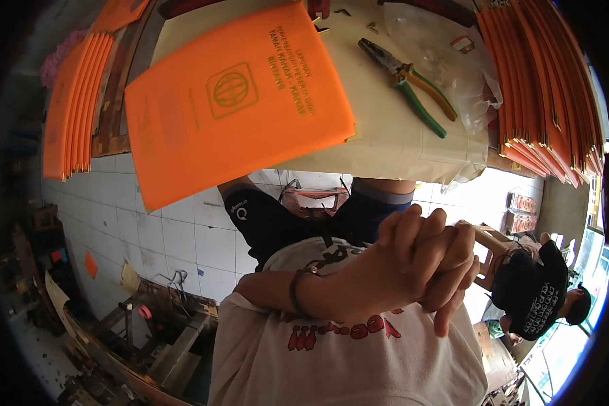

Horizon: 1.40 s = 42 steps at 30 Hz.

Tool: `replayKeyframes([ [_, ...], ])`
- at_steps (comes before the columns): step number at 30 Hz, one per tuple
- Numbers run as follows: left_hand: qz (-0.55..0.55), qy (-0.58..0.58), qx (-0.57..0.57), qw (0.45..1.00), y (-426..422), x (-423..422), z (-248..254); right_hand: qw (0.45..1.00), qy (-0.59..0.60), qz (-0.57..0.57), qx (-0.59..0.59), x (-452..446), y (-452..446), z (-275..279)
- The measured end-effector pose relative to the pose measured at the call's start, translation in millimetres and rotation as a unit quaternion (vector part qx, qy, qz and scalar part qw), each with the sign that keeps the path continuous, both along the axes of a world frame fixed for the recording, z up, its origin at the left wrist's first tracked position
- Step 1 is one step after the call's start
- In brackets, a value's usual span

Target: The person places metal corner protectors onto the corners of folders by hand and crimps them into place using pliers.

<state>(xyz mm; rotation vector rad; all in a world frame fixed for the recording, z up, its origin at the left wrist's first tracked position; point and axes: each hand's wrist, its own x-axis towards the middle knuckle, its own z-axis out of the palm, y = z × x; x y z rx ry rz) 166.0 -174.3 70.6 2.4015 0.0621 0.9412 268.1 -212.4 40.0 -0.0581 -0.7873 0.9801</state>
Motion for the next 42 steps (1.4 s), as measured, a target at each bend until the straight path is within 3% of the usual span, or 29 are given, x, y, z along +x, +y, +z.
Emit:
replayKeyframes([
  [2,-0.07,0.022,0.011,0.997,14.5,-7.4,14.5,0.999,-0.03,-0.024,-0.02,8.6,-6.0,-1.4],
  [5,-0.042,-0.029,0.069,0.996,29.5,-5.8,30.7,0.993,-0.075,-0.066,-0.056,22.3,-17.9,-1.2],
  [10,-0.115,-0.037,0.269,0.955,55.5,-20.5,36.9,0.954,-0.218,-0.147,-0.142,45.9,-40.4,-2.6],
  [11,-0.122,-0.096,0.267,0.951,55.7,-15.6,29.8,0.942,-0.232,-0.16,-0.18,38.9,-42.7,1.1],
  [13,-0.177,-0.075,0.232,0.954,57.9,-14.6,28.3,0.908,-0.256,-0.173,-0.284,21.8,-43.7,15.5],
  [16,-0.223,-0.095,0.208,0.948,59.1,-3.5,19.9,0.904,-0.345,-0.13,-0.216,29.0,-36.7,15.4],
  [23,-0.277,-0.069,0.188,0.94,58.3,3.6,18.2,0.923,-0.298,-0.127,-0.208,26.8,-37.7,6.1],
  [34,-0.275,-0.084,0.218,0.933,60.2,0.5,16.9,0.921,-0.316,-0.181,-0.14,29.6,-19.3,5.1],
  [42,-0.275,-0.067,0.238,0.929,62.1,-1.5,16.7,0.93,-0.283,-0.164,-0.166,26.1,-16.2,7.2],
])
